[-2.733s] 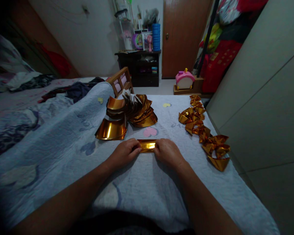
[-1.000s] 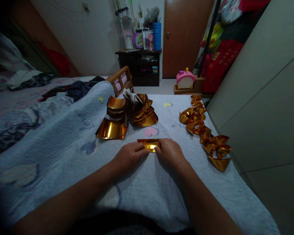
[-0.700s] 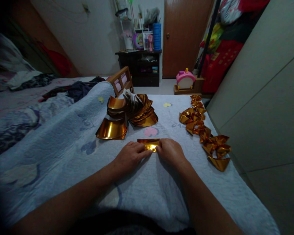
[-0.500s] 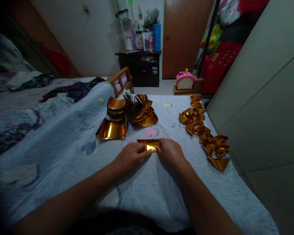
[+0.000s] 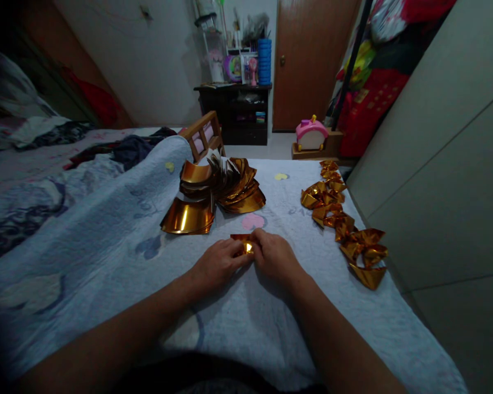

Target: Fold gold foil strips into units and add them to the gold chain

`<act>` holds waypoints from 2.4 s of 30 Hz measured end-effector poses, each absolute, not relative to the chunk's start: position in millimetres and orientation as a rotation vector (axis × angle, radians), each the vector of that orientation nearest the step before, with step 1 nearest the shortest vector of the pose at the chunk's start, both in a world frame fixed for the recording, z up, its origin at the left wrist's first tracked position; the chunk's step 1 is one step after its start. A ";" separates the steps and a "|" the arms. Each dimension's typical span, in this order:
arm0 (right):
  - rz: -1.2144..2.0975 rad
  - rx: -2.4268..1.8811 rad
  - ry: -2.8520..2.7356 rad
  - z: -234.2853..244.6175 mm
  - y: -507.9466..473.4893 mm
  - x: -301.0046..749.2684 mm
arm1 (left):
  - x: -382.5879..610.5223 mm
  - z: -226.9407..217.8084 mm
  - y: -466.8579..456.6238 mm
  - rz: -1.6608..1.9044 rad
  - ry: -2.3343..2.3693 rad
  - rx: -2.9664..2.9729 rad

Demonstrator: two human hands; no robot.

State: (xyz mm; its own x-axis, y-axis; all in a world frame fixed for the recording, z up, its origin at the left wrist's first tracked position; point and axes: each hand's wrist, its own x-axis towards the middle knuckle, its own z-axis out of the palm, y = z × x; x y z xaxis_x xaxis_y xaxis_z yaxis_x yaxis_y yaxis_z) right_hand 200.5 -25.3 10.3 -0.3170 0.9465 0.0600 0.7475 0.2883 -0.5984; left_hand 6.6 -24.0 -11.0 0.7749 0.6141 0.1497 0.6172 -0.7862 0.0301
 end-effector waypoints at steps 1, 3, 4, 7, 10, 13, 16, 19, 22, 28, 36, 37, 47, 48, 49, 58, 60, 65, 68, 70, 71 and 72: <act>0.651 -1.583 -2.202 9.4 -25.6 198.3 | 6.5 -12.1 -23.7 -0.244 -1.017 -2.947; 0.598 -1.710 -2.272 7.7 -25.1 194.9 | 6.3 -13.7 -23.2 -0.268 -1.019 -2.966; 0.571 -1.760 -2.296 7.1 -24.5 193.7 | 6.3 -14.3 -22.9 -0.285 -1.024 -2.980; 0.526 -1.838 -2.335 7.4 -23.3 191.0 | 5.9 -15.0 -21.5 -0.381 -1.085 -3.009; 0.480 -1.889 -2.353 8.9 -23.7 188.1 | 3.8 -14.7 -19.0 -0.502 -1.170 -3.045; 0.444 -1.916 -2.364 9.5 -24.8 185.4 | 1.1 -14.4 -16.1 -0.623 -1.265 -3.068; 0.432 -1.919 -2.377 9.4 -25.4 183.9 | -0.1 -14.5 -14.2 -0.692 -1.365 -3.080; 0.440 -1.925 -2.381 9.8 -25.5 183.4 | -0.1 -13.6 -13.6 -0.687 -1.472 -3.083; 0.441 -1.907 -2.367 10.1 -25.7 182.6 | -0.1 -11.8 -13.0 -0.661 -1.575 -3.083; 0.396 -1.949 -2.337 8.7 -28.1 178.2 | -1.0 -9.7 -12.6 -0.658 -1.653 -3.076; 0.387 -1.949 -2.315 9.2 -30.1 175.6 | 0.6 -6.5 -11.3 -0.646 -1.671 -3.100; 0.385 -1.951 -2.314 9.4 -30.2 175.3 | 1.4 -6.5 -11.2 -0.623 -1.687 -3.078; 0.375 -1.973 -2.304 11.2 -33.6 171.3 | 0.1 -16.4 -12.1 -0.576 -1.678 -2.935; 0.381 -1.977 -2.301 11.7 -34.1 170.7 | -0.9 -17.2 -12.0 -0.579 -1.676 -2.934; 0.386 -1.980 -2.298 12.1 -34.5 170.1 | -1.7 -17.7 -11.9 -0.579 -1.676 -2.941; 0.388 -1.974 -2.298 14.4 -36.8 167.2 | -1.4 -12.1 -13.5 -0.451 -1.727 -2.989; 0.398 -1.971 -2.300 14.9 -37.0 168.4 | -1.0 -10.7 -14.0 -0.423 -1.727 -2.982; 0.336 -1.950 -2.318 14.4 -37.0 175.7 | -2.0 -11.3 -13.6 -0.415 -1.717 -2.995; 0.251 -1.916 -2.348 11.5 -36.8 181.9 | -2.5 -12.4 -12.7 -0.435 -1.719 -3.012; 0.221 -1.911 -2.339 8.5 -36.4 186.1 | -2.5 -12.3 -12.3 -0.434 -1.737 -3.020; 0.212 -1.909 -2.329 6.8 -36.0 188.3 | -2.4 -12.1 -12.2 -0.431 -1.744 -3.025; 0.209 -1.904 -2.322 5.1 -35.5 190.6 | -2.4 -11.9 -12.1 -0.428 -1.750 -3.027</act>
State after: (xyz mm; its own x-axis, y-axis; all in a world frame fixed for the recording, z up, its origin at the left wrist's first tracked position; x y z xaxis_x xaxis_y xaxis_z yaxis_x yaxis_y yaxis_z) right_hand 190.6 -35.5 5.1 -0.1946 0.9808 0.0135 0.9626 0.1936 -0.1894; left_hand -2.4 -12.1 -11.9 0.4955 0.8685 0.0167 0.7782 -0.4524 0.4356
